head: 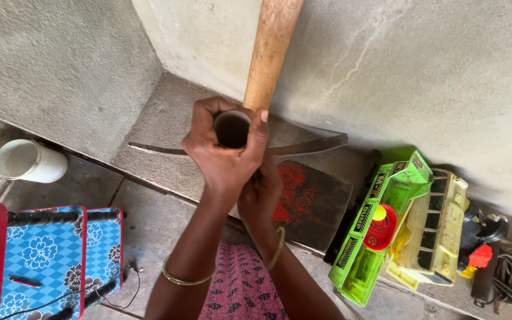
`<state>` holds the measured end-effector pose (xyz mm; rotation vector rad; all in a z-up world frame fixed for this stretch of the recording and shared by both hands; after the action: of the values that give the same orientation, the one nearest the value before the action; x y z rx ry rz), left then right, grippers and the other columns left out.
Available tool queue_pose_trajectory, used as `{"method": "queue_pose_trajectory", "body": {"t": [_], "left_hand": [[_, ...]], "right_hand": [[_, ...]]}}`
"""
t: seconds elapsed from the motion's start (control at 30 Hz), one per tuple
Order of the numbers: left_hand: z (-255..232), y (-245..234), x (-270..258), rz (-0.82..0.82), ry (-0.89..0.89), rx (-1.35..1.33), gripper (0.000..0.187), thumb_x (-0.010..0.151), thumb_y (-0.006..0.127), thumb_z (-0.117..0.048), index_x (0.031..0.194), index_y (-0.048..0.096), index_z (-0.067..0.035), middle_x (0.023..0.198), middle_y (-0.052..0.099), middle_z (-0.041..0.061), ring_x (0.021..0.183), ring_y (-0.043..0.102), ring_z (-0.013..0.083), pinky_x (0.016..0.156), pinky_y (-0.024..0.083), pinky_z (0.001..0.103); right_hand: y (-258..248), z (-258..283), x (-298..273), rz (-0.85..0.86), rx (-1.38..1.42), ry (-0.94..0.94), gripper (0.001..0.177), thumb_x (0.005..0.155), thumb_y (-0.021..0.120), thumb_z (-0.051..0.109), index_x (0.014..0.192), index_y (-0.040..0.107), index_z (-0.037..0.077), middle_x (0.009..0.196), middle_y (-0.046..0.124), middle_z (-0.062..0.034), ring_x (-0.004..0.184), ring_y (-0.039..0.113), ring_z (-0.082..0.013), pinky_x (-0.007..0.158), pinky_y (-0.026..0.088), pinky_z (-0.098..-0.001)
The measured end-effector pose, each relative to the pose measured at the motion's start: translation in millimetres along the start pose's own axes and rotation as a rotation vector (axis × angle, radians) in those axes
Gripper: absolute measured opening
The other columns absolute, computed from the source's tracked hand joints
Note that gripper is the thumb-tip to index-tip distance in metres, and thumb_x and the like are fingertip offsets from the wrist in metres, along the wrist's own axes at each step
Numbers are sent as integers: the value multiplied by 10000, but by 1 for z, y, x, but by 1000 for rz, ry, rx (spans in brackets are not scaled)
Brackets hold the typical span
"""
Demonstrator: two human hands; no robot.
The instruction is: The person assembles various hand tools by fitting a wooden handle into the metal head of a pickaxe and then handles a metal pipe and a spade head.
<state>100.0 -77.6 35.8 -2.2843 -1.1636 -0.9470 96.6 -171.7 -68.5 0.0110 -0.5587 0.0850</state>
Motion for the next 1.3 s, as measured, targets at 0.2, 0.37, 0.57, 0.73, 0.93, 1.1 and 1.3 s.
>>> {"method": "queue_pose_trajectory", "body": {"t": [0.2,0.37,0.57,0.73,0.93,1.1,1.3], "left_hand": [[16,9,8,50,105,57,410,932,851,-334,966,554,-55,683,593,-21,552,657,87,492,557,217],[29,17,6,-23,82,87,370,972,824,-314,970,556,-59,687,594,-22,548,649,86,491,539,221],[37,33,2,72,54,-3,451,941,866,-278,1095,527,-25,767,638,37,608,705,123,540,570,249],[22,53,-16,288,-187,53,636,827,903,-312,1178,488,19,868,657,104,678,753,185,521,603,264],[0,62,-22,187,137,-64,573,915,894,-310,1199,480,-34,925,685,89,770,766,206,640,654,254],[1,64,-33,415,61,-223,620,770,909,-293,1208,530,-71,971,697,105,838,754,241,720,634,338],[17,84,-66,620,-149,-267,466,739,879,-277,1098,627,-121,946,733,98,841,769,261,747,623,383]], "right_hand": [[4,-141,-57,170,-227,446,264,860,605,-41,1118,665,-44,786,637,-23,681,578,-80,615,450,-266],[2,-133,-44,72,97,508,160,927,710,91,1008,704,-46,729,587,8,662,469,-52,570,370,-272],[3,-162,-55,136,-148,379,211,932,695,129,1066,670,-32,795,566,16,730,456,-59,619,357,-279],[-14,-227,-101,432,-392,319,255,947,671,163,1124,627,-15,880,545,3,812,445,-80,684,350,-297],[-51,-307,-141,636,-599,341,311,964,642,203,1193,574,4,982,519,-12,910,432,-106,763,341,-320],[-89,-362,-140,646,-740,477,359,978,618,236,1251,530,20,1067,497,-24,992,421,-127,828,333,-339],[-98,-373,-144,741,-798,468,417,995,589,276,1320,478,39,1169,472,-39,1091,408,-153,906,324,-361]]}}
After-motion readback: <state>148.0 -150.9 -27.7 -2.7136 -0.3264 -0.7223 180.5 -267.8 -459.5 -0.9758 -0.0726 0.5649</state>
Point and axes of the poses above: each hand's wrist, its own x-axis towards the middle knuckle, its own y-axis out of the palm, z = x × y, the point moved 3 cm from there along x, towards the middle knuckle
